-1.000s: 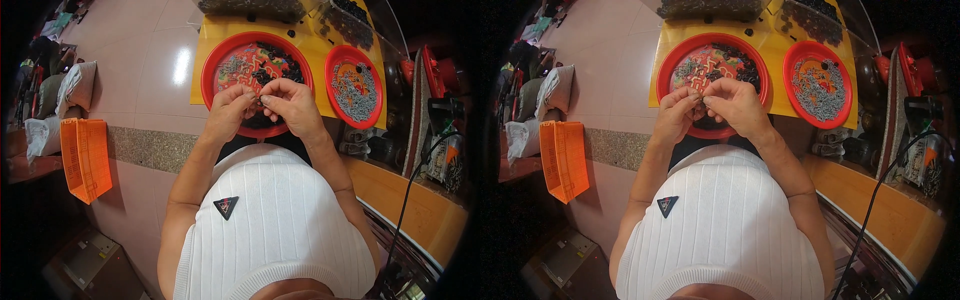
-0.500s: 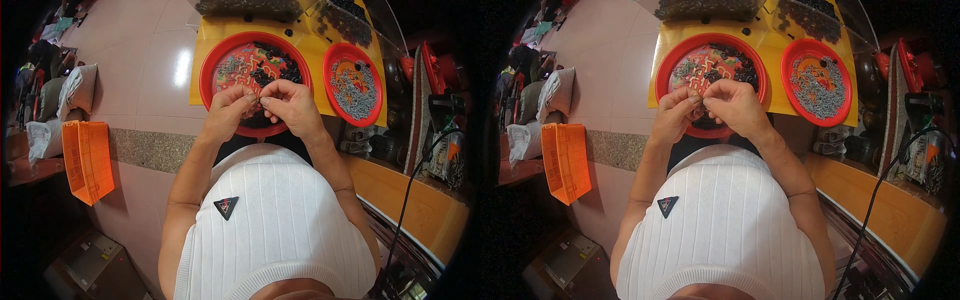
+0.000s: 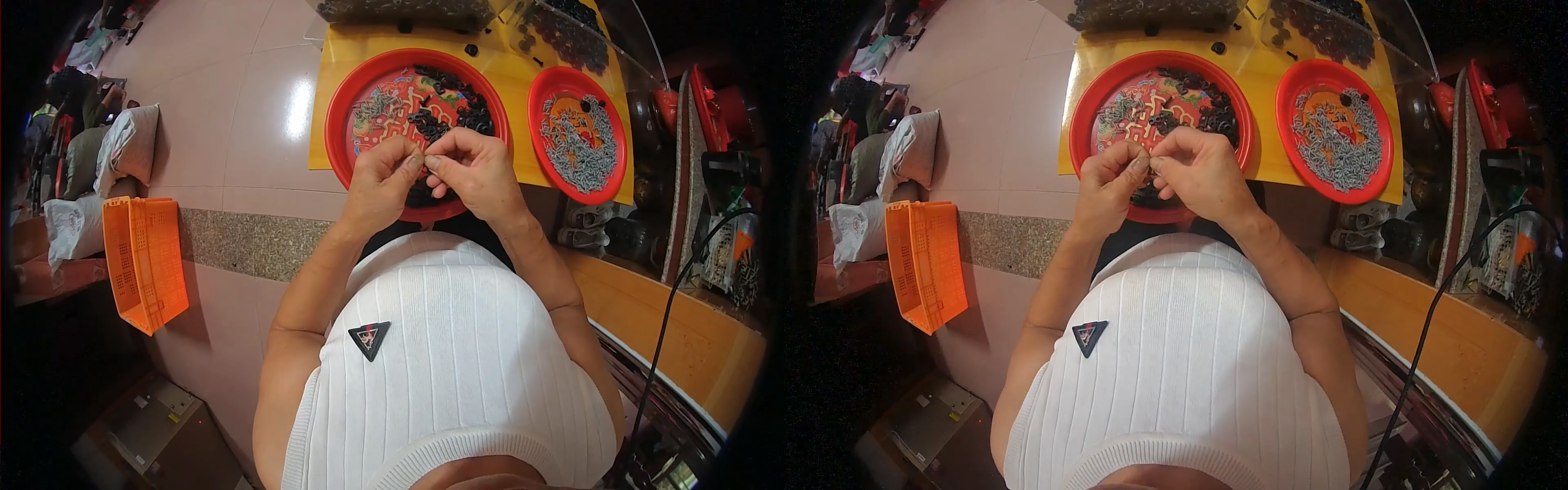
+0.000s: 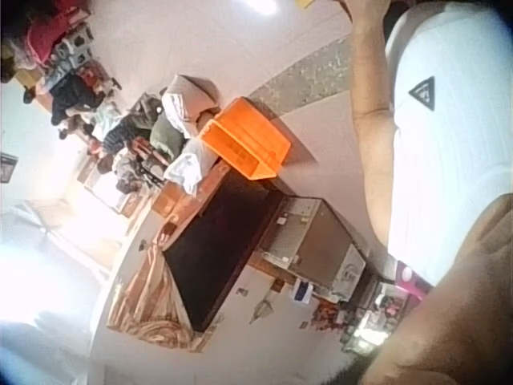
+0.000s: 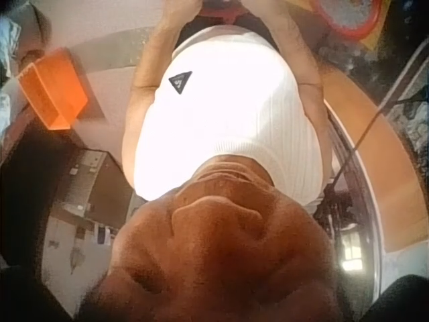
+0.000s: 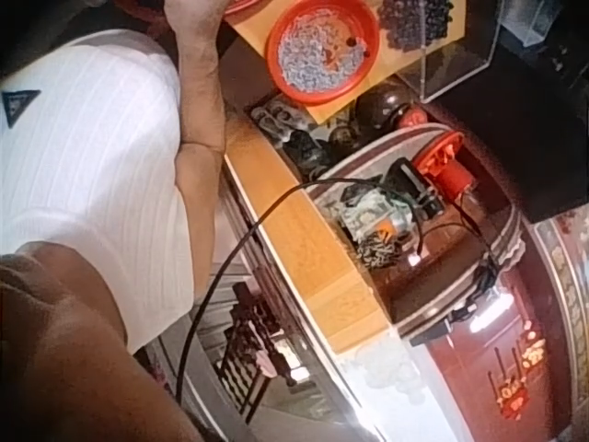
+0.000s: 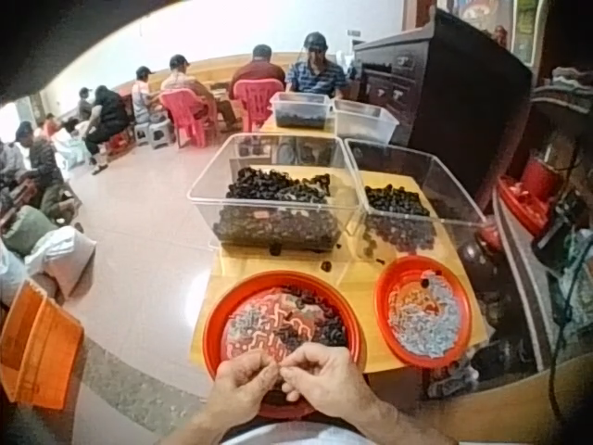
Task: The person sorts and inspects small black plastic manufacturing components by hand.
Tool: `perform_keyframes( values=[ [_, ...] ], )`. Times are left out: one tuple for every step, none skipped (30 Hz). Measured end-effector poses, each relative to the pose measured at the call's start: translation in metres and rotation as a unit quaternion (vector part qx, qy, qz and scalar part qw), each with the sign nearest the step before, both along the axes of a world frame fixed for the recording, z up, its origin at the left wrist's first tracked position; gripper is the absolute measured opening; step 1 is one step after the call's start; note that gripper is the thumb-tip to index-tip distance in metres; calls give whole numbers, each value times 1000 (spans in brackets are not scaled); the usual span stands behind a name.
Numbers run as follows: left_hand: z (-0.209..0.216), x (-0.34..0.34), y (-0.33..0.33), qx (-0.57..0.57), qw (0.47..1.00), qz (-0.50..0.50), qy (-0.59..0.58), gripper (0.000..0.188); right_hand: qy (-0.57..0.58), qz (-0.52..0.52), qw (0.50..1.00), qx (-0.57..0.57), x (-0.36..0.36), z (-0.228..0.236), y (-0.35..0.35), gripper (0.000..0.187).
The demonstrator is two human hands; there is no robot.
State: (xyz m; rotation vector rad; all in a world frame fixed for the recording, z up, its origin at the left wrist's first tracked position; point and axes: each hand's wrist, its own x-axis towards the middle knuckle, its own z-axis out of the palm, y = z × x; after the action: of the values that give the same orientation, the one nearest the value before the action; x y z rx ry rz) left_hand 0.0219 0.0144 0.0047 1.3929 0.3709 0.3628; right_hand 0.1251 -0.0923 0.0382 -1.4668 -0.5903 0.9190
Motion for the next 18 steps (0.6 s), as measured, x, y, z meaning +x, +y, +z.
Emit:
perform_keyframes(
  values=[
    [-2, 1, -1, -9, 1000, 21, -8, 11, 1, 1, 1000, 5, 1, 0, 1, 5],
    [-3, 2, -2, -11, 1000, 20, -4, 11, 3, 2, 1000, 8, 1, -2, 1, 5],
    [-4, 4, 0, 13, 1000, 23, 9, 11, 6, 0, 1000, 5, 4, -5, 2, 5],
    [-4, 5, 1, 38, 999, 25, 22, 10, 7, 6, 1000, 17, 7, -10, 3, 5],
    [0, 6, 2, 35, 999, 23, 25, 10, 6, 12, 999, 29, 11, -15, 5, 5],
    [6, 8, 4, 23, 999, 31, 24, 10, 19, -3, 999, 48, 14, -13, 4, 6],
    [8, 9, 5, 11, 999, 38, 24, 10, 23, -28, 998, 44, 17, -12, 1, 8],
    [1, 9, 8, 37, 996, 78, 0, 9, 36, -46, 996, 61, 22, -12, -3, 9],
    [-1, 6, 12, 38, 996, 76, 1, 9, 49, -64, 994, 77, 29, -13, -9, 10],
    [-3, 1, 17, 112, 991, 69, 9, 8, 53, -74, 992, 83, 35, -15, -17, 11],
    [-3, -2, 20, 185, 981, 61, 18, 8, 53, -76, 992, 82, 42, -18, -25, 11],
    [-1, -5, 22, 249, 967, 41, 39, 8, 78, -69, 992, 75, 48, -21, -34, 11],
    [1, -5, 20, 249, 967, 38, 38, 8, 103, -63, 990, 69, 52, -22, -39, 11],
    [2, -6, 19, 265, 963, 9, 53, 8, 110, -69, 989, 68, 53, -22, -43, 9],
    [2, -6, 17, 282, 957, -21, 67, 9, 111, -69, 989, 69, 52, -22, -46, 9],
    [0, -3, 16, 329, 942, -17, 64, 10, 108, -77, 988, 74, 52, -23, -48, 9],
    [0, 1, 15, 330, 942, -18, 63, 10, 105, -85, 988, 80, 51, -23, -50, 9],
    [0, 5, 14, 390, 918, -20, 68, 13, 105, -87, 987, 81, 50, -23, -50, 9]
  ],
)
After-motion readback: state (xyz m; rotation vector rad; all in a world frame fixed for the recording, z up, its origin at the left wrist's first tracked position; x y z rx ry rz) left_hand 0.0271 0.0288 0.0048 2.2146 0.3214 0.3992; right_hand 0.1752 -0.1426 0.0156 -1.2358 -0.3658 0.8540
